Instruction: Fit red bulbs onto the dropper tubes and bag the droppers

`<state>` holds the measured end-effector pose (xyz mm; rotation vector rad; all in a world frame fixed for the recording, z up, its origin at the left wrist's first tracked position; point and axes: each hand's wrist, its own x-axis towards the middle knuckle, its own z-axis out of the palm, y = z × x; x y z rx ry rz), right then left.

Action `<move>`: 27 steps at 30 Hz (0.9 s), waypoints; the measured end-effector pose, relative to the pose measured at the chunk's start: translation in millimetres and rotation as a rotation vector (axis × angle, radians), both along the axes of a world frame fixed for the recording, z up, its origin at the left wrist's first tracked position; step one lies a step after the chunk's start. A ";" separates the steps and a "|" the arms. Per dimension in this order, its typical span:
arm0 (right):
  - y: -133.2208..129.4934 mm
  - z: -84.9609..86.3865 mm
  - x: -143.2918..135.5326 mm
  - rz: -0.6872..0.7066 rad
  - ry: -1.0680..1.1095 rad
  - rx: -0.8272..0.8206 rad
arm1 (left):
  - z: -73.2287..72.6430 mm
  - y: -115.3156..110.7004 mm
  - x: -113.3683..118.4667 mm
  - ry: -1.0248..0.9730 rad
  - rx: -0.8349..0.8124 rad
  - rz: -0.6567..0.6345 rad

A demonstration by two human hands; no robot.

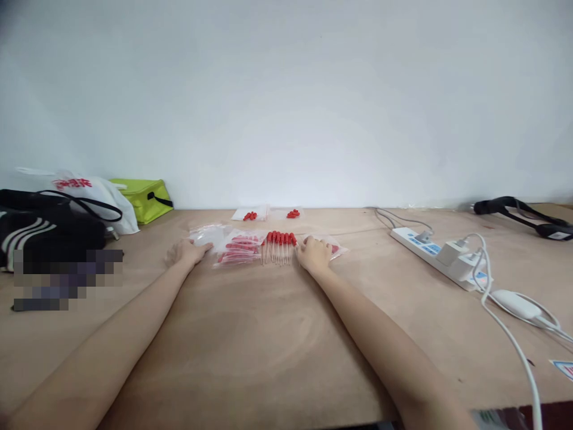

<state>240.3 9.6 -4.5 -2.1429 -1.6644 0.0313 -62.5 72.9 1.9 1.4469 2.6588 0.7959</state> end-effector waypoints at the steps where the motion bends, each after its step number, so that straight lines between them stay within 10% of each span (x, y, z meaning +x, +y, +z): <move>1: 2.7 1.6 -3.1 -0.006 -0.006 -0.032 | 0.1 1.1 -2.7 -0.028 0.009 -0.005; 16: 0.0 -0.1 -7.4 0.077 0.069 0.064 | 11.4 -9.4 -11.4 -0.223 0.536 -0.049; 22: -25.1 -11.9 21.3 0.225 0.394 0.408 | 39.1 -29.7 27.9 -0.639 0.588 -0.546; 27: -44.5 -10.9 51.3 0.164 0.700 0.487 | 38.0 -83.2 64.8 -0.667 -0.024 -1.258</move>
